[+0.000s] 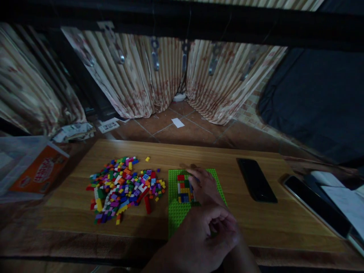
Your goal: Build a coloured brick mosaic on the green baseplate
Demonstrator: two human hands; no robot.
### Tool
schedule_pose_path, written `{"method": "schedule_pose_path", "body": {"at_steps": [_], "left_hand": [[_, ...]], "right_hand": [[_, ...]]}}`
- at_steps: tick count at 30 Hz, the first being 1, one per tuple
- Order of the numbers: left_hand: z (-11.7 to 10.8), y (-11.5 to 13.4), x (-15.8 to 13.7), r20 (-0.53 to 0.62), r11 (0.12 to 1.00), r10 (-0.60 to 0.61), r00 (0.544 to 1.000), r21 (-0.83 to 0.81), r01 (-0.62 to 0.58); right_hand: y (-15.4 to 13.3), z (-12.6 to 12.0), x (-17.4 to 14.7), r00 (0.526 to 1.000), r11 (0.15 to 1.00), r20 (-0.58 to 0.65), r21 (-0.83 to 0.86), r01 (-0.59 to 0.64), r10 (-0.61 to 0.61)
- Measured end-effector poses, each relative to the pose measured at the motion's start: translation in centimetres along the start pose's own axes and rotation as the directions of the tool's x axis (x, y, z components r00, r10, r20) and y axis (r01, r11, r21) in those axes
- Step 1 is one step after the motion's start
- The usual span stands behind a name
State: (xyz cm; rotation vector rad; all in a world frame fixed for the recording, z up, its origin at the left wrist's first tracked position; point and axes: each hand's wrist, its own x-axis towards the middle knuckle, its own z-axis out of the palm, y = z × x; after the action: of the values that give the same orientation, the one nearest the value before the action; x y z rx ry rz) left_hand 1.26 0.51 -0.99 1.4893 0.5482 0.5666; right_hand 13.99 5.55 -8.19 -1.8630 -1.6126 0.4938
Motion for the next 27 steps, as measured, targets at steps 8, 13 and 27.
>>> {"method": "schedule_pose_path", "body": {"at_steps": [8, 13, 27], "left_hand": [[0.2, -0.8, -0.1, -0.080, 0.999, -0.036, 0.996, 0.010, 0.037], [0.0, -0.9, -0.2, -0.070, 0.999, 0.013, 0.997, 0.043, -0.010], [0.4, -0.1, -0.6, -0.131, 0.992, -0.103, 0.986, -0.089, 0.092]], "right_hand": [[0.1, 0.9, 0.4, 0.997, 0.994, -0.050, 0.093, -0.054, 0.059], [0.1, 0.8, 0.4, 0.990, 0.981, -0.046, 0.150, -0.126, 0.134], [-1.5, 0.5, -0.1, 0.981, 0.995, -0.181, -0.060, -0.082, 0.070]]}}
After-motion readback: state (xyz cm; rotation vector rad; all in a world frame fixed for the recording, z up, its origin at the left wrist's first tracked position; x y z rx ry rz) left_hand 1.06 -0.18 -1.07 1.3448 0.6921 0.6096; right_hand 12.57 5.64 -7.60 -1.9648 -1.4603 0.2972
